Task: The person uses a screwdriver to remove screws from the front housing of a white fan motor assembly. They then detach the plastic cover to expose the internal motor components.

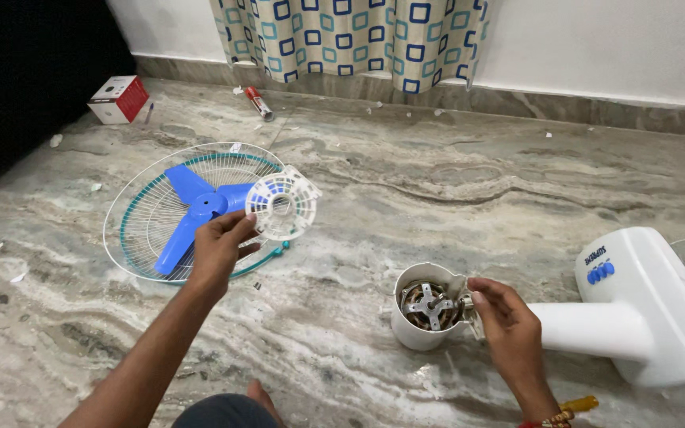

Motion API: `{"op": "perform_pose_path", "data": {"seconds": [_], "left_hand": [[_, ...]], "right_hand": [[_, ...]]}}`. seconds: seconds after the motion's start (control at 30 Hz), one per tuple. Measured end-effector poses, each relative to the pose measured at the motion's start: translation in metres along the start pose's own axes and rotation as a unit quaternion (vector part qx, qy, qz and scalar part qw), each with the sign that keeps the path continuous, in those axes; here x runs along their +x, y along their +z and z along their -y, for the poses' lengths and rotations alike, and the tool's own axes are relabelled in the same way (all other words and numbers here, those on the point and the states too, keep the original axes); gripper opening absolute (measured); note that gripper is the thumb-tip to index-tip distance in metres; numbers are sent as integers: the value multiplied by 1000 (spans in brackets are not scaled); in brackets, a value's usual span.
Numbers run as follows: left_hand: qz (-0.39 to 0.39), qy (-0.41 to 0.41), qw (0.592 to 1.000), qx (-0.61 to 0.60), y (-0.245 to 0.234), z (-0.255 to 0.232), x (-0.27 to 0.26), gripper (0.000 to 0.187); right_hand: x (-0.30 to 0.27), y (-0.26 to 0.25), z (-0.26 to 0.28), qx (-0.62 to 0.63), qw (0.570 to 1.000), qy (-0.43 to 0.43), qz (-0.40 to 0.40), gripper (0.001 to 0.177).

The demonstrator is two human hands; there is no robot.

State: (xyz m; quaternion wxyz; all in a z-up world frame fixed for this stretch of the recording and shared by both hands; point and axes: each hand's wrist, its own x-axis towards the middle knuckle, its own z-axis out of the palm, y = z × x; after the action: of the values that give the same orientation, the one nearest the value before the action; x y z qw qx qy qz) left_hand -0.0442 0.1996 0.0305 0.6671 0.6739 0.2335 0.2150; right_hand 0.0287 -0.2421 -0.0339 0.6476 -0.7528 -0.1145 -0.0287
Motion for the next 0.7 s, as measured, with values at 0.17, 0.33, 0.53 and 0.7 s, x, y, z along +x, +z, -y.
{"op": "perform_pose_path", "data": {"seconds": [0.17, 0.33, 0.53, 0.7], "left_hand": [[-68, -37, 997, 13, -48, 21, 25, 30], [-153, -81, 984, -40, -74, 57, 49, 26], [-219, -118, 965, -78, -71, 93, 73, 24], [-244, -112, 960, -80, -54, 105, 85, 20]], "right_hand": [[1, -1, -9, 9, 1000, -10, -3, 25], [1, -5, -16, 25, 999, -24, -4, 25], [-1, -4, -17, 23, 999, -28, -11, 26], [-3, -6, -11, -3, 1000, -13, -12, 27]]}}
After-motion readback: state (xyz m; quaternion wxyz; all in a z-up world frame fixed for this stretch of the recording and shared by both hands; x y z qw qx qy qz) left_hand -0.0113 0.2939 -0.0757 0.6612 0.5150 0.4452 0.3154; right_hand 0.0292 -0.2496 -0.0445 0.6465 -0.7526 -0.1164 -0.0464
